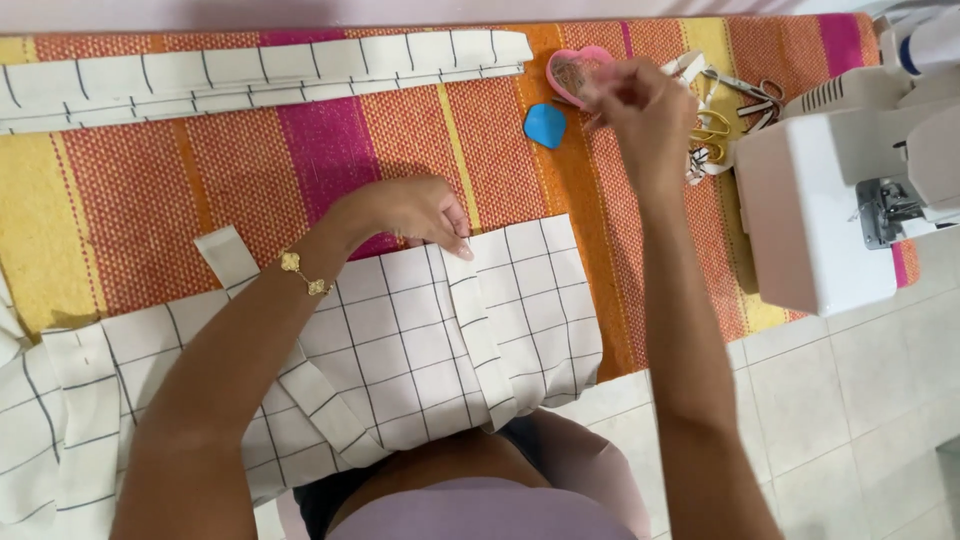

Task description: The person is preparing a fabric tote bag by folding the top edge and pinning fabric straps in place for sewing.

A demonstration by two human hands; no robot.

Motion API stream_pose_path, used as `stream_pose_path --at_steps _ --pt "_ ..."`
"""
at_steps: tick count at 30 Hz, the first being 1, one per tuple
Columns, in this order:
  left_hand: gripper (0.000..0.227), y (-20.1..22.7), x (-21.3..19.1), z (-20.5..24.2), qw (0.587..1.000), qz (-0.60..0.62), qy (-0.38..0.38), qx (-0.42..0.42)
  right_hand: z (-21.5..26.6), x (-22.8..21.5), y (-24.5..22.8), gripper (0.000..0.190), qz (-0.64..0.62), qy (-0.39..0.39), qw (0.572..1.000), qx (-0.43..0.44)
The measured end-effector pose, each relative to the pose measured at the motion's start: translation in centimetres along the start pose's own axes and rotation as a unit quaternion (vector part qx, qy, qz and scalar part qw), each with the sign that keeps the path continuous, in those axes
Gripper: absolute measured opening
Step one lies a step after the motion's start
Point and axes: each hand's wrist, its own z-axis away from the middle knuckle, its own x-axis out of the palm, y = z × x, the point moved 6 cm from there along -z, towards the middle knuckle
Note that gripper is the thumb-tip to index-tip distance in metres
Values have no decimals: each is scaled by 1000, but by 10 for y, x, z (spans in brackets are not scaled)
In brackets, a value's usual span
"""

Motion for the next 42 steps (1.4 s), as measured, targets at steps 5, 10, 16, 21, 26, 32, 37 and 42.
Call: stream_pose_path --at_steps 5,10,16,21,26,32,37,42 --pt "37 -24 1 -26 997 64 -24 41 131 60 -46 33 -225 1 966 132" --pt "40 -13 -2 -11 998 51 -21 41 179 101 -60 34 -275 -82 924 253" --pt "36 -16 -5 -15 997 65 -17 36 178 90 -61 30 -271 -47 925 262" --pt "36 -14 -4 -13 997 62 -25 43 173 96 -59 29 -274 -74 923 258" --pt "34 -8 -6 -4 994 101 -27 44 169 97 -54 30 -258 -90 924 266" --pt "29 1 -13 8 995 83 3 60 167 97 -58 35 -178 -147 936 265" --pt "22 9 -10 11 994 12 20 104 165 103 -67 31 -188 -111 933 285" --pt "17 12 -11 12 992 9 27 123 170 101 -74 29 -204 -83 932 287"
